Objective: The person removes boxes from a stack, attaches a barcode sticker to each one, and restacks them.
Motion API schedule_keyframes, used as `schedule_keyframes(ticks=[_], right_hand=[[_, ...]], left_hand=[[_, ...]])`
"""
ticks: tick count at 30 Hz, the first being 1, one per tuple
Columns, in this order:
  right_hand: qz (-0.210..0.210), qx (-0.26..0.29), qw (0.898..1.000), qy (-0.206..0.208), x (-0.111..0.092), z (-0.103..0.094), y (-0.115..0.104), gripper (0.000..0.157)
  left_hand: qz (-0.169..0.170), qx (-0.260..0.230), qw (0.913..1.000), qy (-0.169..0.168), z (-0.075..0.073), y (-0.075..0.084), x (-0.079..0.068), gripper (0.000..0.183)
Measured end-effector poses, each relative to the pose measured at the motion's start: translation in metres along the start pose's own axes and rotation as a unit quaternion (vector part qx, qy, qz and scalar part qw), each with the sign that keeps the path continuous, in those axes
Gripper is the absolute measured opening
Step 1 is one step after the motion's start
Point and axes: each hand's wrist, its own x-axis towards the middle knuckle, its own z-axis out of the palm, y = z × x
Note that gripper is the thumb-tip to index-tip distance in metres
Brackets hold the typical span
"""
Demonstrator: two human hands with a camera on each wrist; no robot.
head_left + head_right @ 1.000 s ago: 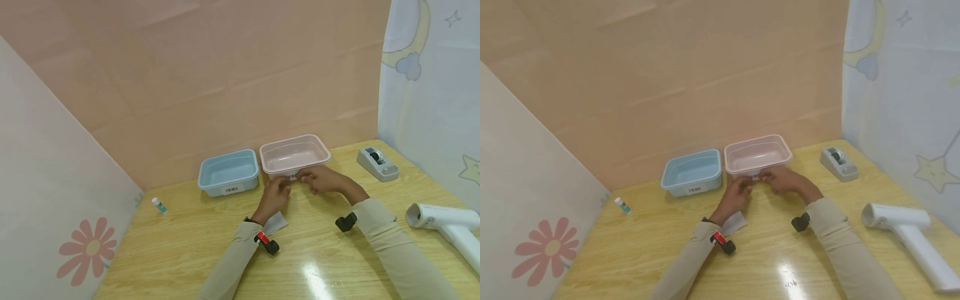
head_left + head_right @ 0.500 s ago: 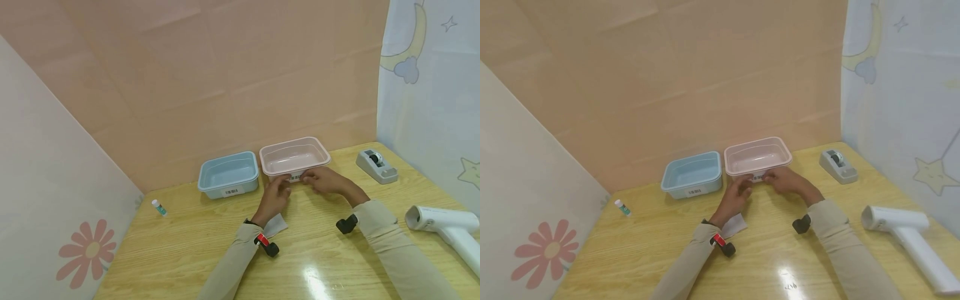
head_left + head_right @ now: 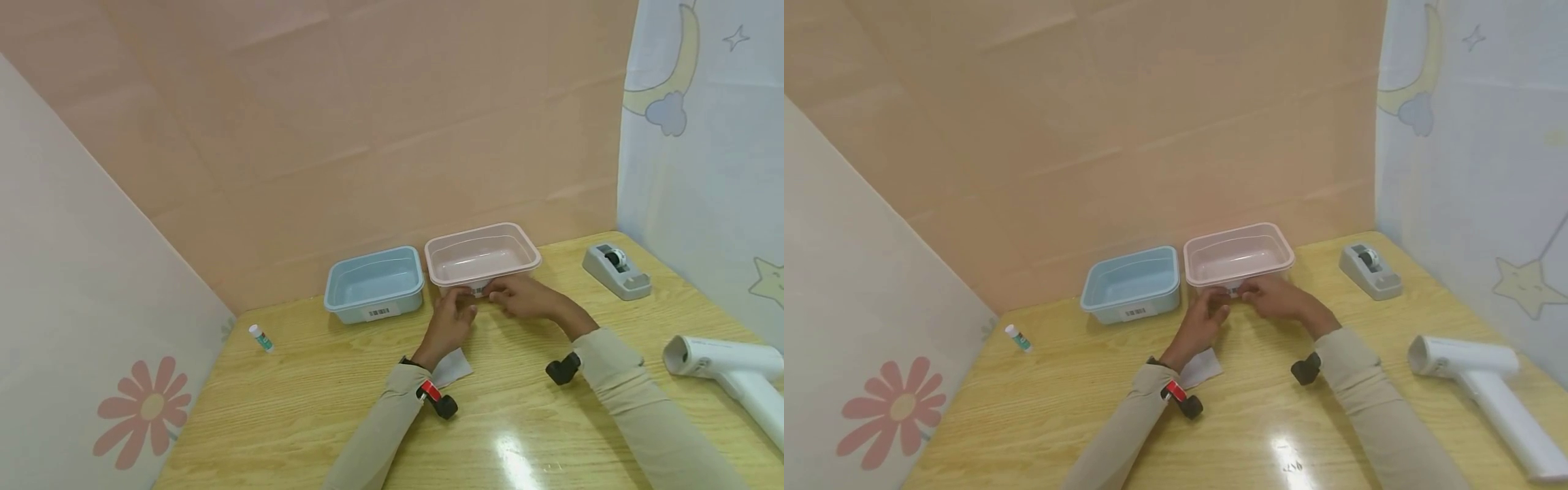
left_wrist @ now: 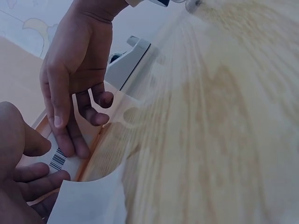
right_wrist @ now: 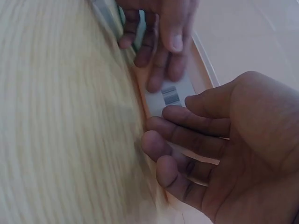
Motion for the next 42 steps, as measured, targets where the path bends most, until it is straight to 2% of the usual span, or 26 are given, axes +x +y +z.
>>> schedule_keyframes(ticks=[7,18,24,27,31,34,36,39,42], right_hand=[[0.044,0.002,0.999,0.0,-0.009,-0.011,0.002,0.031],[0.07,0.015,0.997,-0.004,-0.012,-0.019,0.007,0.034],[0.067,-0.033,0.997,-0.007,-0.015,-0.025,0.004,0.033],[0.057,-0.05,0.997,-0.013,-0.017,-0.031,0.0,0.03],[0.055,-0.036,0.997,-0.027,-0.022,-0.039,-0.007,0.026],[0.041,-0.043,0.998,-0.026,-0.023,-0.044,-0.015,0.023],[0.026,-0.059,0.998,-0.016,-0.023,-0.046,-0.02,0.023],[-0.005,-0.087,0.996,0.012,-0.021,-0.047,-0.027,0.023],[-0.032,-0.103,0.993,0.049,-0.02,-0.047,-0.031,0.022]], left_hand=[[-0.034,0.0,0.9993,0.014,0.001,0.002,0.001,0.031],[-0.056,0.001,0.9979,0.034,0.0,-0.001,0.002,0.025],[-0.048,0.017,0.9983,0.03,-0.002,-0.001,0.002,0.023],[-0.011,0.057,0.9982,0.016,-0.006,0.001,0.002,0.017],[0.043,0.12,0.9917,-0.018,-0.015,0.01,0.001,0.017],[0.038,0.125,0.9898,-0.057,-0.022,0.021,-0.003,0.021],[0.019,0.123,0.9883,-0.088,-0.027,0.028,-0.006,0.025],[0.0,0.139,0.9818,-0.129,-0.036,0.04,-0.011,0.033],[0.003,0.17,0.9746,-0.146,-0.047,0.053,-0.013,0.037]])
